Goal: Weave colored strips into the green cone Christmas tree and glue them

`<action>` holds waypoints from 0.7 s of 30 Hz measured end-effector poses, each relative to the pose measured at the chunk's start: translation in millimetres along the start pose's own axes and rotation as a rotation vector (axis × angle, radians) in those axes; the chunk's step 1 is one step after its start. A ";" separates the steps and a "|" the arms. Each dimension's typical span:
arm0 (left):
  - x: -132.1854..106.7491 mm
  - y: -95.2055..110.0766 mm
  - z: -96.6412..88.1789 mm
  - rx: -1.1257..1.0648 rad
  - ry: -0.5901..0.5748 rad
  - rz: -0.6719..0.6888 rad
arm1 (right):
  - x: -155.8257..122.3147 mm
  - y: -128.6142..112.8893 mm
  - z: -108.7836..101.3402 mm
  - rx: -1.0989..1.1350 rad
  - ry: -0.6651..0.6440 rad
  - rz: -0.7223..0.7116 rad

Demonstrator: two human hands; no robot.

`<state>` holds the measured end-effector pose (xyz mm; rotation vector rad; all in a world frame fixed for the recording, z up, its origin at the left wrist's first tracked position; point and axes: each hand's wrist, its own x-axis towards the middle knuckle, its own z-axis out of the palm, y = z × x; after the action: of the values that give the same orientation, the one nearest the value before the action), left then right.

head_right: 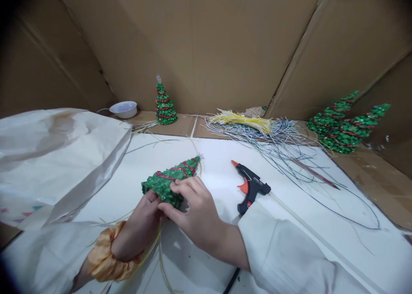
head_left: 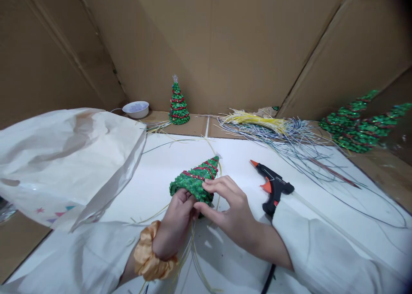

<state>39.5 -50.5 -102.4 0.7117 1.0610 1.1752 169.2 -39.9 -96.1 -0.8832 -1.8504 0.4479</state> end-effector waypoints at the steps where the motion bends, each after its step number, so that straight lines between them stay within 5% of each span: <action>1: 0.1 -0.1 -0.2 0.014 0.004 0.002 | 0.4 -0.7 -0.3 0.007 0.003 0.009; 21: -4.3 -3.1 -1.6 0.057 -0.003 0.029 | 2.2 -10.1 -7.4 0.012 -0.148 0.182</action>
<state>39.1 -55.5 -104.6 0.7756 1.0888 1.1719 171.5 -45.6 -85.0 -1.0393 -1.9067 0.6519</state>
